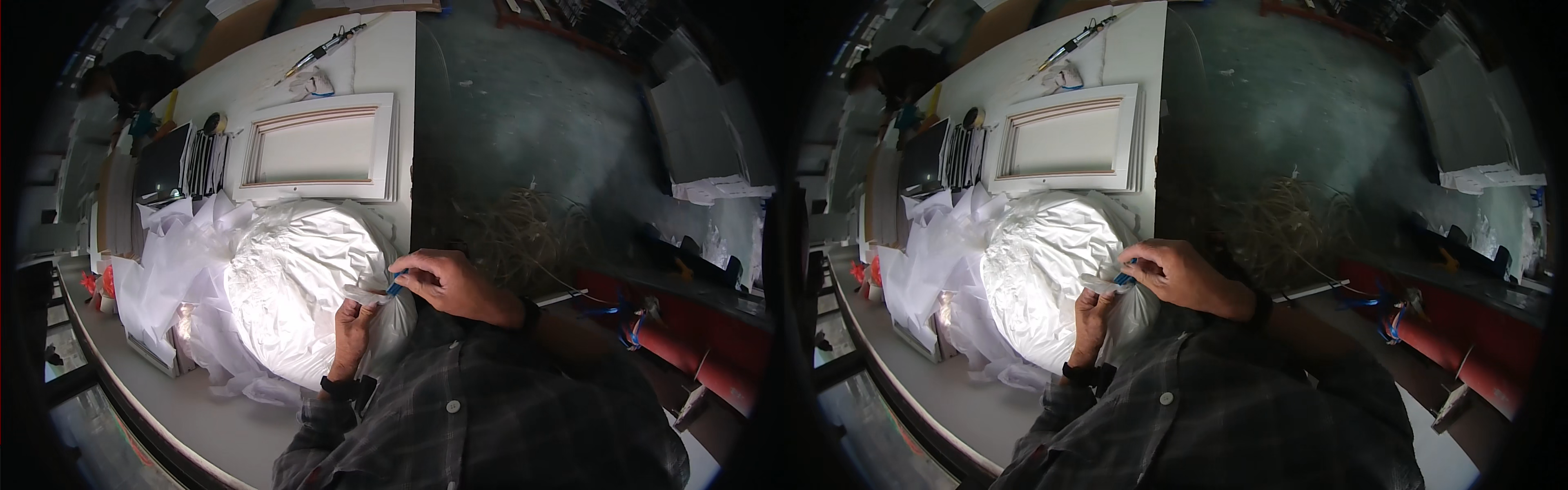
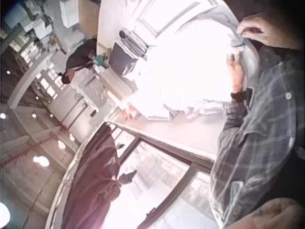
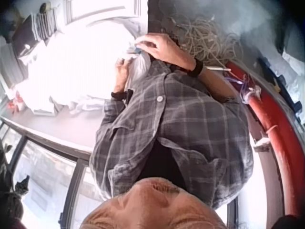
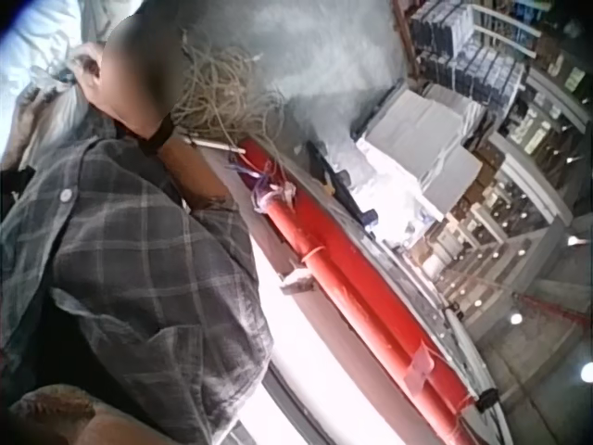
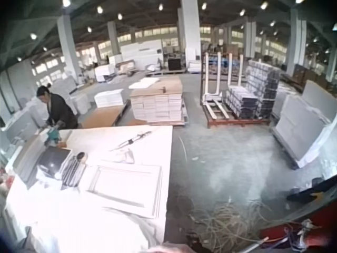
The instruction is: The person unties a blue ribbon on a large white plastic bag filled with material. They then use a handheld tape dispenser to apply tape to the top of the bag, securing the opening. Another person assists by holding the bag and handing over the tape dispenser.
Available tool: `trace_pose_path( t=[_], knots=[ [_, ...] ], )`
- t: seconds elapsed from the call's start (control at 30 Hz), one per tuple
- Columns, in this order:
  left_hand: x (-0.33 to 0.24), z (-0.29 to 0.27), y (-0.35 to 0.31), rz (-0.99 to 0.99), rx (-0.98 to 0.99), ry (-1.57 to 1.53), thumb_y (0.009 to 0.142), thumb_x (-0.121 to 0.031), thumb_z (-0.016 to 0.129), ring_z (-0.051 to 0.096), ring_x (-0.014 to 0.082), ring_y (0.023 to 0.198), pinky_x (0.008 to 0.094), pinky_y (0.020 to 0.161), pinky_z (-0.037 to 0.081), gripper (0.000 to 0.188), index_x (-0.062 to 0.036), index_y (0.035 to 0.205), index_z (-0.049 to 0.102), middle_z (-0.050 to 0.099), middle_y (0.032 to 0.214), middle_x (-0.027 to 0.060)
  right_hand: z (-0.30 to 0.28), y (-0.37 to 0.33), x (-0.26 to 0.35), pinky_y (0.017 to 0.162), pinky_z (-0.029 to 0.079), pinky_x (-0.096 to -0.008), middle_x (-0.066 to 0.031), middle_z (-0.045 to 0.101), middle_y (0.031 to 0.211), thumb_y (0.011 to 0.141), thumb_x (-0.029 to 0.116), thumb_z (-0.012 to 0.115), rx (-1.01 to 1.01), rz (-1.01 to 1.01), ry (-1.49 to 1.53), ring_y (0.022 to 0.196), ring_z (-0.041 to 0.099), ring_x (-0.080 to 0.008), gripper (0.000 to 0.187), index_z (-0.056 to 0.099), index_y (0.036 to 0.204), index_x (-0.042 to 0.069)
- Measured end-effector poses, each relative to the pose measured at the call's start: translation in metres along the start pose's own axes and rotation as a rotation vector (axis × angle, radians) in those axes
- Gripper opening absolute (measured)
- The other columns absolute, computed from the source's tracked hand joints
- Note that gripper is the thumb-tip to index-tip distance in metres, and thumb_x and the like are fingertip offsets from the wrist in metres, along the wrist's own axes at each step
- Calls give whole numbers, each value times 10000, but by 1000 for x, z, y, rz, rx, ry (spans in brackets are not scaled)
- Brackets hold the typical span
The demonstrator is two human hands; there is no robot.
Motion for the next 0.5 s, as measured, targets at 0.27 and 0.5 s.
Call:
trace_pose_path(
  t=[0.27,0.5],
  knots=[
    [-7,14,5,119,-88,134,1045,-110,681,579,46,883,231,825,477,132,-6,1126,699,700,970,-22,63,30,-30,695,563,-448,-205,719,932,944,259,762,150,-9,-279,824,722,-377,360,665,1181,5],
    [3,20,5,128,-62,37,1042,-112,684,613,70,958,262,880,486,138,-11,1135,689,718,1010,-5,55,37,-15,646,518,-441,-184,679,816,950,128,733,110,-53,-138,731,672,-400,156,659,980,-7]
  ],
)
Point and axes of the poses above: each hand's wrist, its own y-axis towards the middle knuckle, its own z-axis out of the palm, x = y × z, the point moved 3 cm from there along y, towards the middle knuckle
